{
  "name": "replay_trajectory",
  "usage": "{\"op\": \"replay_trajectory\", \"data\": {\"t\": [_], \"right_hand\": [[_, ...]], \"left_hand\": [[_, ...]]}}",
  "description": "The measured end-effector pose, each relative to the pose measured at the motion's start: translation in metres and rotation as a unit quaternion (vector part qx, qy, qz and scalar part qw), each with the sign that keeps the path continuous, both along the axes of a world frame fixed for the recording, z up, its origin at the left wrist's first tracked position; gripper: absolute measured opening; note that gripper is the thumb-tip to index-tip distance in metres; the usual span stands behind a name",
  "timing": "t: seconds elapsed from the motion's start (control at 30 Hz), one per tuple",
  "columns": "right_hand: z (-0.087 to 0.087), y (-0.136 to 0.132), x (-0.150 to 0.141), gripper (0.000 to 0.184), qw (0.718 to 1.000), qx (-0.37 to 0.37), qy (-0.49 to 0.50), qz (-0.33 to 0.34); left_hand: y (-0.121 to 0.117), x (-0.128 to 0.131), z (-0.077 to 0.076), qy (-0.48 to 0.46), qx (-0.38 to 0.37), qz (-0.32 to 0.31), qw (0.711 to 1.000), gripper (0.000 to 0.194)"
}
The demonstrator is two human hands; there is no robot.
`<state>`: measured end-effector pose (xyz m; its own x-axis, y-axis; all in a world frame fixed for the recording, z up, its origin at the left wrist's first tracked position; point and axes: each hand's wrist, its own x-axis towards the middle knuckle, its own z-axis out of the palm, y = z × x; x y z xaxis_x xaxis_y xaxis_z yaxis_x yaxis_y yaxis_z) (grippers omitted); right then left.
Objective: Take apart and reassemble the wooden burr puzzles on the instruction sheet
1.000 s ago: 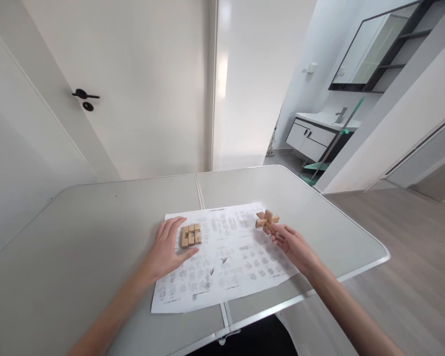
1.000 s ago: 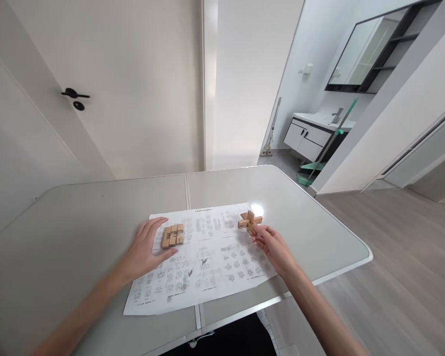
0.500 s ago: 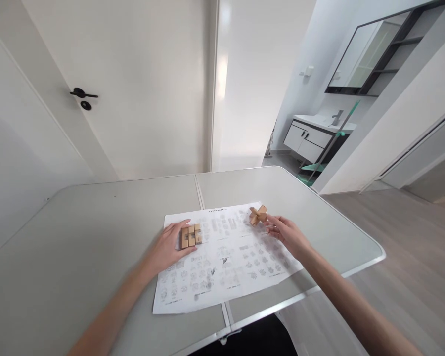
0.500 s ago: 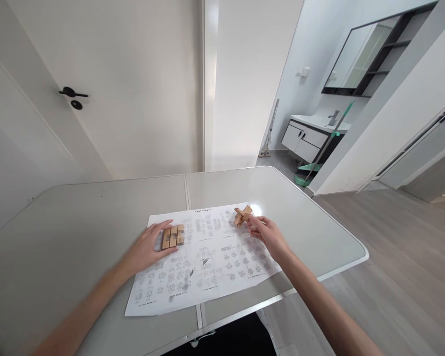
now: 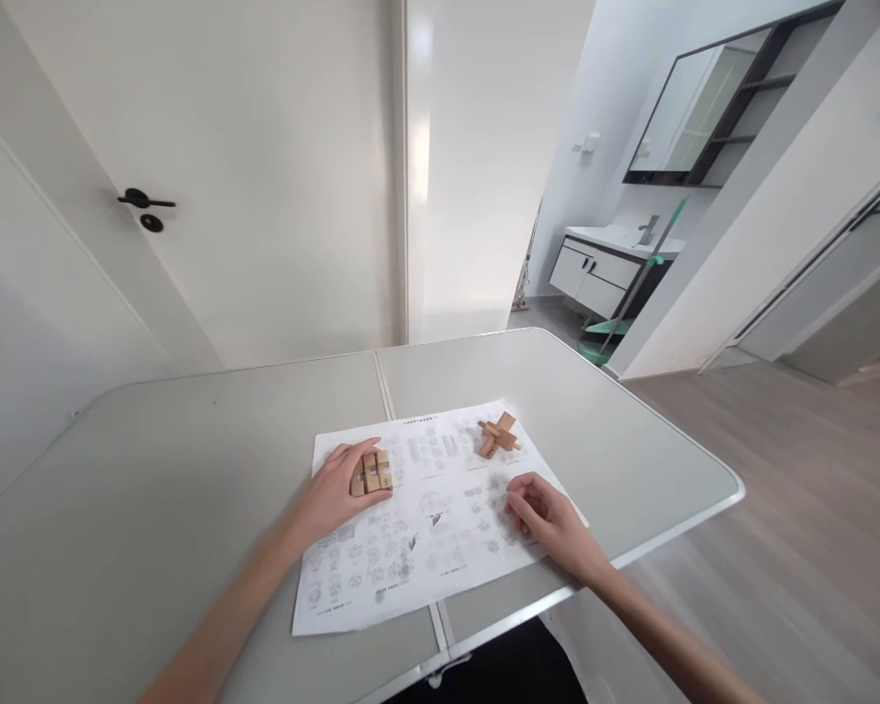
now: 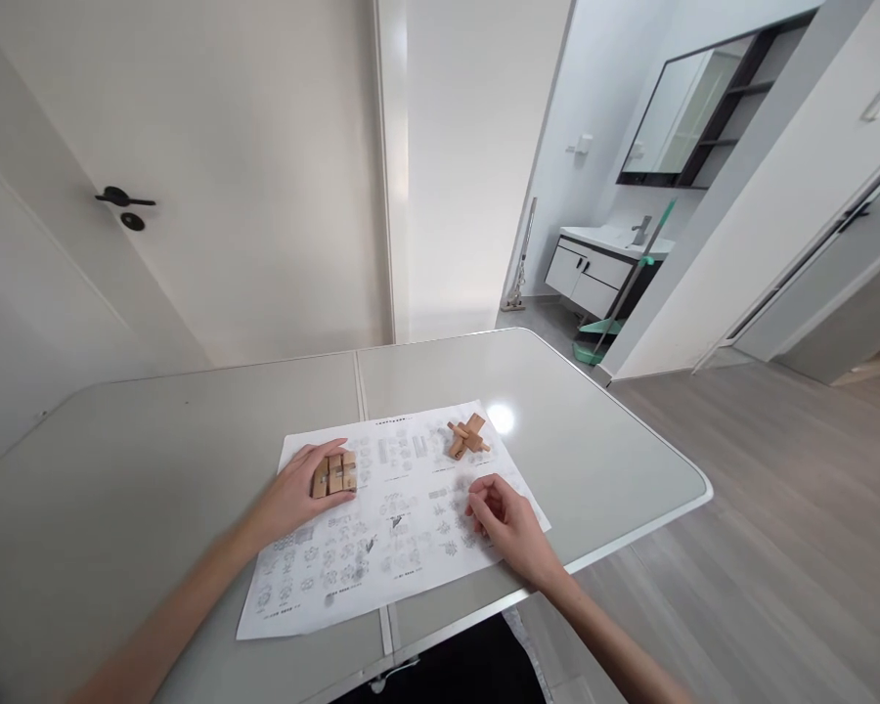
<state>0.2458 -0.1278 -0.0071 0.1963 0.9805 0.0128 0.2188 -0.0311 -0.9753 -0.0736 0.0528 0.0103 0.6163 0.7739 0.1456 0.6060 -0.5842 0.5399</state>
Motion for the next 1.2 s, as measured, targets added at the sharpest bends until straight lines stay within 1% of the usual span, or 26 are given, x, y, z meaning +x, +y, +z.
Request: {"op": "replay_trajectory", "data": {"t": [0.17, 0.27, 0.37, 0.47, 0.57, 0.63, 0.73, 0.87, 0.93, 1.0, 1.1, 1.2], "right_hand": [[-0.002, 0.001, -0.001, 0.039, 0.999, -0.001, -0.036, -0.001], [-0.001, 0.001, -0.001, 0.037, 0.999, 0.004, -0.044, -0.002], [-0.001, 0.001, -0.001, 0.036, 0.998, 0.009, -0.054, -0.001], [-0.001, 0.002, -0.001, 0.035, 0.998, 0.008, -0.064, -0.003], [-0.002, 0.003, -0.001, 0.035, 0.997, 0.008, -0.072, -0.004], [-0.002, 0.003, -0.001, 0.034, 0.997, 0.009, -0.074, -0.004], [-0.002, 0.002, -0.001, 0.034, 0.997, 0.012, -0.073, -0.004], [-0.004, 0.003, 0.001, 0.033, 0.997, 0.014, -0.077, 0.000], [-0.006, 0.004, 0.001, 0.031, 0.996, 0.017, -0.088, 0.001], [-0.008, 0.004, 0.002, 0.029, 0.994, 0.023, -0.103, 0.002], [-0.006, 0.002, 0.000, 0.024, 0.990, 0.031, -0.136, 0.015], [0.000, -0.003, -0.005, 0.018, 0.981, 0.042, -0.180, 0.054]], "left_hand": [[0.001, 0.005, 0.001, -0.004, 0.006, 0.011, 1.000, 0.073], [-0.001, 0.011, 0.001, -0.010, 0.002, 0.003, 1.000, 0.073], [-0.009, 0.026, 0.004, -0.025, -0.010, -0.027, 0.999, 0.072], [-0.023, 0.047, 0.009, -0.035, -0.040, -0.070, 0.996, 0.072], [-0.036, 0.068, 0.013, -0.048, -0.065, -0.099, 0.992, 0.073], [-0.044, 0.078, 0.013, -0.056, -0.071, -0.119, 0.989, 0.075], [-0.054, 0.088, 0.008, -0.058, -0.068, -0.154, 0.984, 0.079], [-0.063, 0.094, -0.002, -0.051, -0.056, -0.182, 0.980, 0.083], [-0.065, 0.095, -0.004, -0.052, -0.047, -0.188, 0.980, 0.084], [-0.065, 0.094, -0.004, -0.050, -0.040, -0.192, 0.979, 0.084], [-0.061, 0.087, 0.001, -0.043, -0.019, -0.189, 0.981, 0.089], [-0.055, 0.078, 0.006, -0.037, 0.001, -0.171, 0.985, 0.094]]}}
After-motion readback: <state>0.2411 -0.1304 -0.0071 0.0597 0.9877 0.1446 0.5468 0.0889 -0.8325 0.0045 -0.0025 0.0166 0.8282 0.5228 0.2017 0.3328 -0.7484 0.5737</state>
